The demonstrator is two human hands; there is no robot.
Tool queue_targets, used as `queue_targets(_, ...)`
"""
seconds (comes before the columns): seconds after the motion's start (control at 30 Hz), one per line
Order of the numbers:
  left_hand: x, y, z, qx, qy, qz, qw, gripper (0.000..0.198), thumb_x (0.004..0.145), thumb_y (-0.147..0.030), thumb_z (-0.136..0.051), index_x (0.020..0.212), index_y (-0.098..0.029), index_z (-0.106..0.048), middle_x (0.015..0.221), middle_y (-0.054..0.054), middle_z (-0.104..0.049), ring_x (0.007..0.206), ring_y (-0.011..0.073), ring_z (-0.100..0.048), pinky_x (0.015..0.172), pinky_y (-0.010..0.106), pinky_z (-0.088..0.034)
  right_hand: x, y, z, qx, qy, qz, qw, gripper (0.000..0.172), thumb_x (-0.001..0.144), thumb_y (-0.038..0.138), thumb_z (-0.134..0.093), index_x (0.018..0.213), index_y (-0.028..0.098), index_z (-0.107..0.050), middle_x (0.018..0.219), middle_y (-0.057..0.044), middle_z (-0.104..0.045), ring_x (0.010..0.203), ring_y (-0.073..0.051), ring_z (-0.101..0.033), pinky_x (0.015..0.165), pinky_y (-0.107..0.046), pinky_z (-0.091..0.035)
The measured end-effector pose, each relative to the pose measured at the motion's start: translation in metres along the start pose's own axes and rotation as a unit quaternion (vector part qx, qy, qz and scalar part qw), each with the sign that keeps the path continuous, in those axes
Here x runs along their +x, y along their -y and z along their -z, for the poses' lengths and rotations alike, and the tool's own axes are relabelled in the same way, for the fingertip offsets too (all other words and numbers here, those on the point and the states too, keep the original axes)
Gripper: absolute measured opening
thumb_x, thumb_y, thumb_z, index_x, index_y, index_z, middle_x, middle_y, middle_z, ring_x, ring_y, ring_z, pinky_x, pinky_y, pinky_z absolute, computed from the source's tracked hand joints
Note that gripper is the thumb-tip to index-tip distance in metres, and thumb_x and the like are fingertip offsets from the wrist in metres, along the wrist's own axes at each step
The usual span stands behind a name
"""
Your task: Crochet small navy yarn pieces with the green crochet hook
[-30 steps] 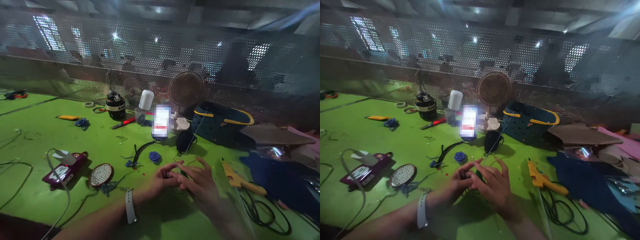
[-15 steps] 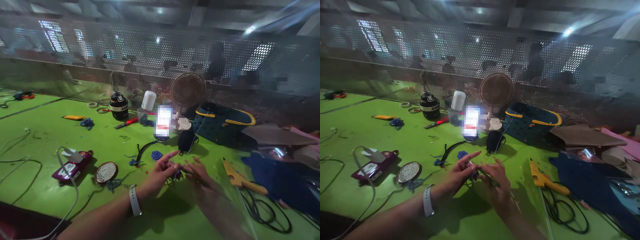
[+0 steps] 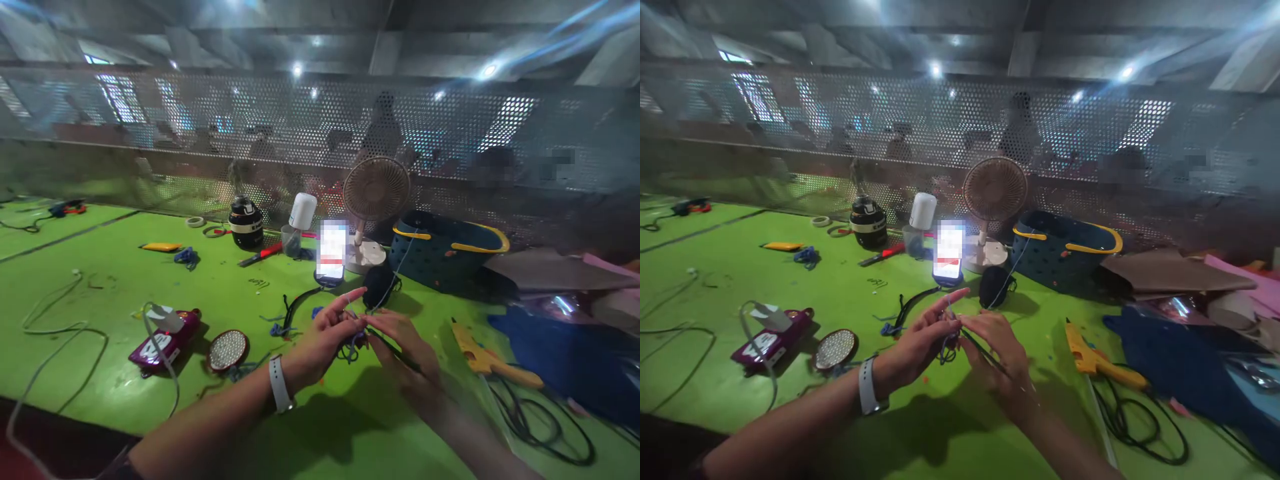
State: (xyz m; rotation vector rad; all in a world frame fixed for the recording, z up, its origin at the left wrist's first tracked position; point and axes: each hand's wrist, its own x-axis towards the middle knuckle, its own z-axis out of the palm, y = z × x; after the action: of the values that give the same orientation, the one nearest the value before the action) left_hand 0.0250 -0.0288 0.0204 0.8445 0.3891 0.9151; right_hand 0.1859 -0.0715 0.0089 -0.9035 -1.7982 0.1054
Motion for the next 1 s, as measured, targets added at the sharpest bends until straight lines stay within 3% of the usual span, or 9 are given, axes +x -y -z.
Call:
queue_targets(0.17,0.004,0.004,0.017,0.058,0.042,-0.017,0.997,0.067,0.077,-0.025,-0.078,0.139,-0.023,-0.051,0.073,-0.003,-0.061,0.067,0.0101,-0.057,0.065,0.025,-0.042,-0.003,-0.003,-0.007,0.025,0.0,-0.05,0.998,0.031,0.091,0.018,-0.062,0.117,0.033,-0.067,0.105,0.0,-0.075,0.095,-0.02,-0.07,0.104,-0.048,-0.044)
queue_targets(0.27,0.003,0.007,0.027,0.09,0.055,-0.01,0.994,0.076,0.075,-0.021,-0.079,0.143,-0.024,-0.045,0.079,0.0,-0.065,0.073,0.0119,-0.06,0.071,0.028,-0.045,-0.008,-0.003,-0.009,0.045,-0.013,-0.086,0.995,0.03,0.09,0.018,-0.063,0.115,0.034,-0.068,0.109,0.001,-0.074,0.101,-0.02,-0.068,0.104,-0.046,-0.045)
queue_targets(0.43,-0.001,0.003,0.036,0.175,0.052,-0.001,0.983,0.064,0.075,-0.024,-0.079,0.135,-0.022,-0.055,0.075,0.0,-0.065,0.067,0.011,-0.057,0.067,0.028,-0.043,-0.014,0.001,-0.008,0.086,-0.059,-0.136,0.985,0.028,0.089,0.016,-0.064,0.109,0.035,-0.07,0.106,0.002,-0.075,0.106,-0.02,-0.067,0.101,-0.042,-0.05)
queue_targets(0.57,-0.005,-0.001,0.039,0.246,0.061,0.013,0.967,0.064,0.079,-0.025,-0.076,0.138,-0.025,-0.052,0.072,-0.002,-0.062,0.065,0.0112,-0.055,0.066,0.03,-0.043,-0.014,0.005,-0.006,0.1,-0.086,-0.166,0.977,0.024,0.087,0.017,-0.067,0.104,0.033,-0.072,0.102,0.001,-0.076,0.103,-0.02,-0.069,0.098,-0.042,-0.053)
queue_targets(0.67,-0.007,-0.006,0.042,0.225,0.08,0.045,0.97,0.063,0.078,-0.02,-0.076,0.137,-0.028,-0.053,0.099,0.005,-0.069,0.089,0.0164,-0.062,0.08,0.034,-0.046,-0.015,0.006,-0.004,0.123,-0.096,-0.219,0.963,0.016,0.086,0.02,-0.068,0.097,0.031,-0.074,0.097,-0.001,-0.076,0.094,-0.02,-0.071,0.088,-0.037,-0.059)
queue_targets(0.77,-0.004,-0.011,0.049,0.188,0.07,0.086,0.976,0.056,0.079,-0.018,-0.075,0.132,-0.026,-0.059,0.127,0.011,-0.062,0.118,0.023,-0.055,0.094,0.038,-0.044,-0.02,0.005,-0.003,0.191,-0.113,-0.279,0.934,0.012,0.087,0.022,-0.068,0.095,0.028,-0.074,0.095,-0.002,-0.077,0.09,-0.019,-0.072,0.08,-0.033,-0.062)
queue_targets(0.9,0.001,-0.014,0.055,0.109,0.019,0.087,0.99,0.05,0.082,-0.023,-0.072,0.13,-0.022,-0.059,0.123,0.013,-0.064,0.11,0.0244,-0.061,0.086,0.036,-0.048,-0.027,0.005,-0.004,0.24,-0.122,-0.295,0.917,0.012,0.086,0.022,-0.068,0.094,0.028,-0.073,0.095,-0.002,-0.077,0.088,-0.019,-0.073,0.077,-0.031,-0.063)
queue_targets(1.0,-0.001,-0.011,0.048,0.018,0.057,0.069,0.996,0.057,0.079,-0.022,-0.074,0.132,-0.022,-0.055,0.117,0.013,-0.068,0.104,0.0231,-0.065,0.084,0.034,-0.047,-0.027,0.007,-0.004,0.203,-0.122,-0.28,0.931,0.013,0.083,0.021,-0.071,0.093,0.029,-0.074,0.095,-0.001,-0.076,0.089,-0.019,-0.073,0.077,-0.033,-0.063)
